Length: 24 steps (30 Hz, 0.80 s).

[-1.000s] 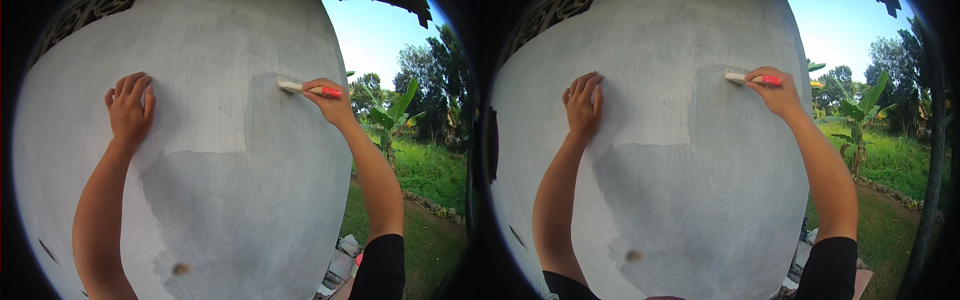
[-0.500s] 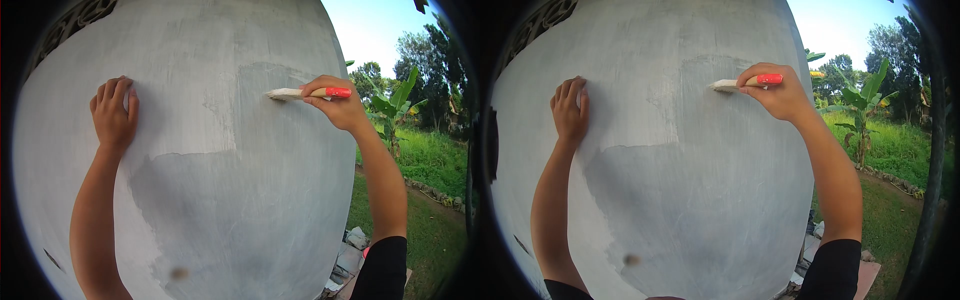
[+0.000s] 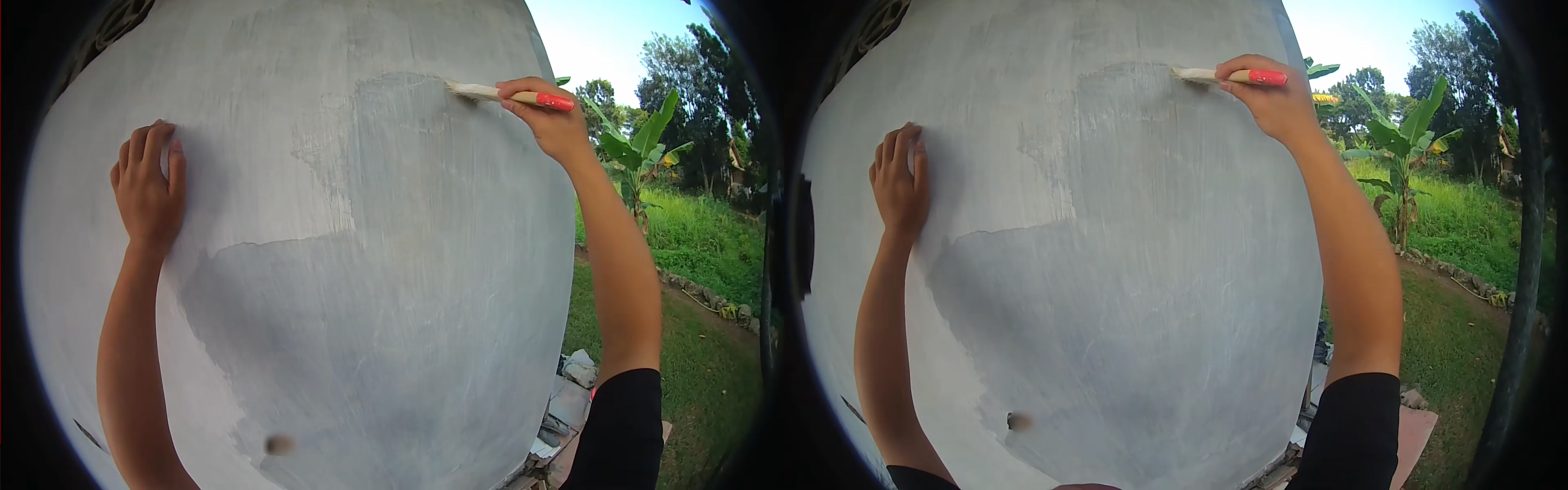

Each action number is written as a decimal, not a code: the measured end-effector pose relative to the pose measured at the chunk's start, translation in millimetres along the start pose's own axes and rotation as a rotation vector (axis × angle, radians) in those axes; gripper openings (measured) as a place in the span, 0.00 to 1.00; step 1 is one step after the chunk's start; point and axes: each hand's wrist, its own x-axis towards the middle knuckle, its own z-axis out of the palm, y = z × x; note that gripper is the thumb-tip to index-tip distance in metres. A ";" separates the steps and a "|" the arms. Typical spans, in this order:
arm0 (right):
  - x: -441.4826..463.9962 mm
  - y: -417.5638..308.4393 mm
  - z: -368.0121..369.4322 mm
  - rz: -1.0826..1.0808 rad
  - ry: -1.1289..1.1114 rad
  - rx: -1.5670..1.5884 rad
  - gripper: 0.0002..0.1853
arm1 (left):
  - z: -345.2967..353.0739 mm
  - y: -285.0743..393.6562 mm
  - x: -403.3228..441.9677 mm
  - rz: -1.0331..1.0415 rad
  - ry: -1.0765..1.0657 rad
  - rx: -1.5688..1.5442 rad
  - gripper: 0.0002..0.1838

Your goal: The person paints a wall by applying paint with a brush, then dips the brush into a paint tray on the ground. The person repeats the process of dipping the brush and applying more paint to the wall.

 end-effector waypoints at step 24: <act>-24.6 14.2 -7.9 -0.106 -0.046 -0.051 0.05 | 9.1 -7.4 -1.0 0.007 -0.010 0.052 0.15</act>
